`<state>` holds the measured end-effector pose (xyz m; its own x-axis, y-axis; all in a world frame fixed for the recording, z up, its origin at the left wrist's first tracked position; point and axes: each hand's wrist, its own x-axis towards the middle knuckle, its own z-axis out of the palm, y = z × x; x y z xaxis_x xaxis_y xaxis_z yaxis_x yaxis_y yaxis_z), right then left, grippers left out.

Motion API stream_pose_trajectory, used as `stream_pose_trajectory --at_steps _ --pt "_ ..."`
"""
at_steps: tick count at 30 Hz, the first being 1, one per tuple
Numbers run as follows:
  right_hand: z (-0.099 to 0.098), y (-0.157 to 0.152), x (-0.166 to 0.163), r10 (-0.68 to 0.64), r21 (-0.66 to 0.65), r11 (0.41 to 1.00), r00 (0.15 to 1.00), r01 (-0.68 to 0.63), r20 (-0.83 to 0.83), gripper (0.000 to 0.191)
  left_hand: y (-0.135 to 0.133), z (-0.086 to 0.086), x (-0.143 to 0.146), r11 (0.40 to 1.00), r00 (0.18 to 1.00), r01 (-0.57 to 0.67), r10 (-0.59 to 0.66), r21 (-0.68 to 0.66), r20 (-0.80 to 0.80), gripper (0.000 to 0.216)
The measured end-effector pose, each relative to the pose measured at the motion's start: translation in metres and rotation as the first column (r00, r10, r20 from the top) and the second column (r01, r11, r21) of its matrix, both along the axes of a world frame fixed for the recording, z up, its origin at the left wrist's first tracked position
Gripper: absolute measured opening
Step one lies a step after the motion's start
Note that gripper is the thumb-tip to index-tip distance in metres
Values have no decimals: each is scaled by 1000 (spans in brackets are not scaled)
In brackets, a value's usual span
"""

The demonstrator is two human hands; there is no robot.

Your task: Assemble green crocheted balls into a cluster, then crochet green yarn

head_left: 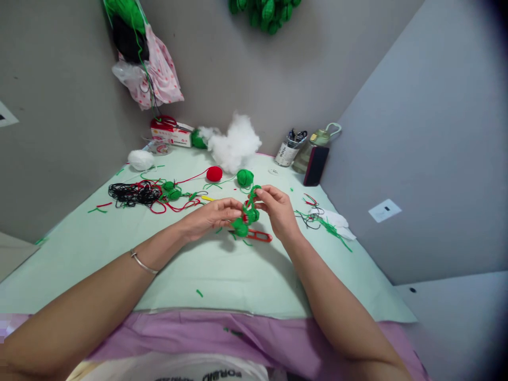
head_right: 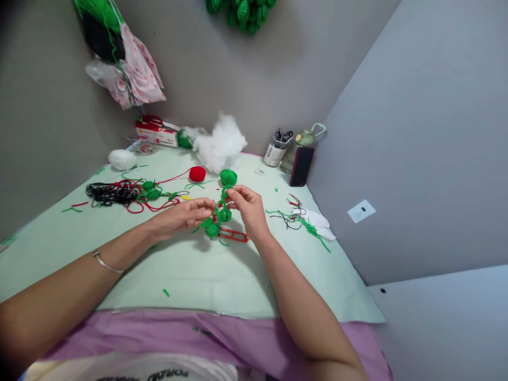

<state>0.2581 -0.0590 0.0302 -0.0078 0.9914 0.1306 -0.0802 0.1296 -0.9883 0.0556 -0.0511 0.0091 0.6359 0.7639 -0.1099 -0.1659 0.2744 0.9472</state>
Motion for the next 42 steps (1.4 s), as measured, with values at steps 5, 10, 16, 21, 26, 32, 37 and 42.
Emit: stream_pose_trajectory --at_steps 5,10,16,21,26,32,37,42 --pt "3 -1 -1 -9 -28 1000 1000 8 -18 25 -4 -5 6 992 992 126 -126 -8 -3 31" --pt "3 -2 -7 -2 -70 998 992 -7 -127 32 -9 -6 14 999 999 37 -37 8 9 35" --pt "1 -2 -5 -9 -70 998 984 -3 -179 27 -10 -6 15 993 993 113 -112 24 -22 31" --pt "-2 8 9 -108 -84 993 951 87 -290 33 -8 -3 14 998 998 59 -59 -27 0 29" --pt "-8 14 14 -97 -125 990 958 65 -271 38 -7 -4 11 998 999 53 -53 -33 2 31" --pt "-7 14 14 -99 -135 989 953 62 -286 37 -5 -10 10 997 997 72 -73 -12 -26 38" --pt "-2 9 11 -69 -86 995 953 46 -293 31 -4 -12 10 996 999 37 -34 80 -38 58" --pt "0 -3 -8 11 4 1000 991 -11 -131 22 -7 -6 14 961 994 -97 105 260 -18 50"
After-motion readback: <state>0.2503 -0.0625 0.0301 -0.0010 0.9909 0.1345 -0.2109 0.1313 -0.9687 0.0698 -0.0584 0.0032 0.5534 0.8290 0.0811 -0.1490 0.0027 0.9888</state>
